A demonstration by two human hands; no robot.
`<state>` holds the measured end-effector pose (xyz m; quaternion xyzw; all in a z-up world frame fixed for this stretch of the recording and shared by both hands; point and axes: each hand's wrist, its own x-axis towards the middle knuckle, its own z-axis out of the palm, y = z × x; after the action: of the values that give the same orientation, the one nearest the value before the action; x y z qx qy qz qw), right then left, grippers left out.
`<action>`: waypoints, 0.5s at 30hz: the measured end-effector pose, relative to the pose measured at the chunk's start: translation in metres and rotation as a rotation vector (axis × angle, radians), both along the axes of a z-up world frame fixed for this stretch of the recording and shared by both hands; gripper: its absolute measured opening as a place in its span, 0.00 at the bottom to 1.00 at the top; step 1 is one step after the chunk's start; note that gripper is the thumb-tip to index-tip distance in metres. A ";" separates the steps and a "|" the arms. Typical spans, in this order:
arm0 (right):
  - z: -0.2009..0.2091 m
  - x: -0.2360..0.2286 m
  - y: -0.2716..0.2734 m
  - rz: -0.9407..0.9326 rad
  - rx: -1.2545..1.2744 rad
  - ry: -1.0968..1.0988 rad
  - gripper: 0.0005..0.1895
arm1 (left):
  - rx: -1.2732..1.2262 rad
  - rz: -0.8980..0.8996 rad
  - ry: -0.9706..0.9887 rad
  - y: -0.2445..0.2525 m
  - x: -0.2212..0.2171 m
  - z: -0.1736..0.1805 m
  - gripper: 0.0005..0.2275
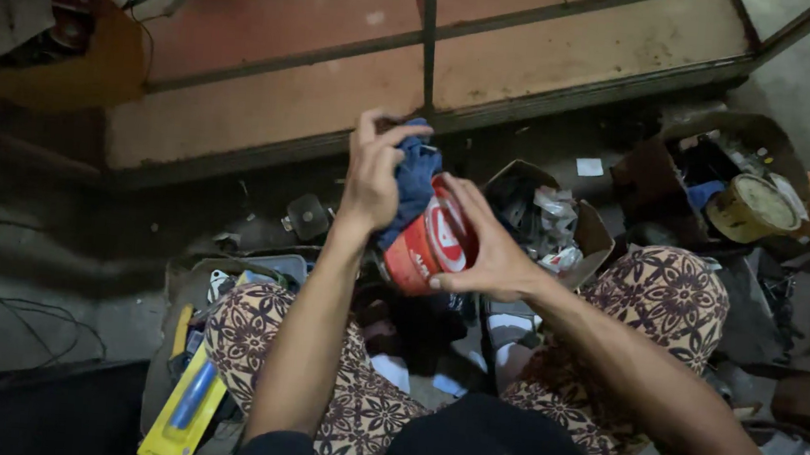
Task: Cleaning a red plastic container with a blue cloth in a workshop setting.
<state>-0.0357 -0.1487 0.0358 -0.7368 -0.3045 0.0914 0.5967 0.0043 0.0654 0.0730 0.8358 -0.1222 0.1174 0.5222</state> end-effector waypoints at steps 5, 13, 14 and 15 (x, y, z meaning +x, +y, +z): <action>-0.003 -0.006 -0.002 0.047 0.022 0.035 0.72 | 0.037 -0.061 0.157 0.009 -0.003 -0.016 0.23; 0.011 -0.005 -0.008 0.028 0.164 0.159 0.73 | -0.156 -0.181 0.182 0.016 -0.032 0.003 0.22; 0.009 -0.003 -0.010 0.036 0.204 0.186 0.72 | -0.243 -0.280 0.166 0.011 -0.034 0.001 0.30; 0.007 -0.002 -0.012 0.043 0.244 0.212 0.72 | -0.331 -0.378 0.150 0.007 -0.035 -0.001 0.38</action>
<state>-0.0375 -0.1603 0.0431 -0.6382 -0.2644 0.1440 0.7085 -0.0308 0.0719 0.0716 0.7077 -0.2164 -0.0264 0.6720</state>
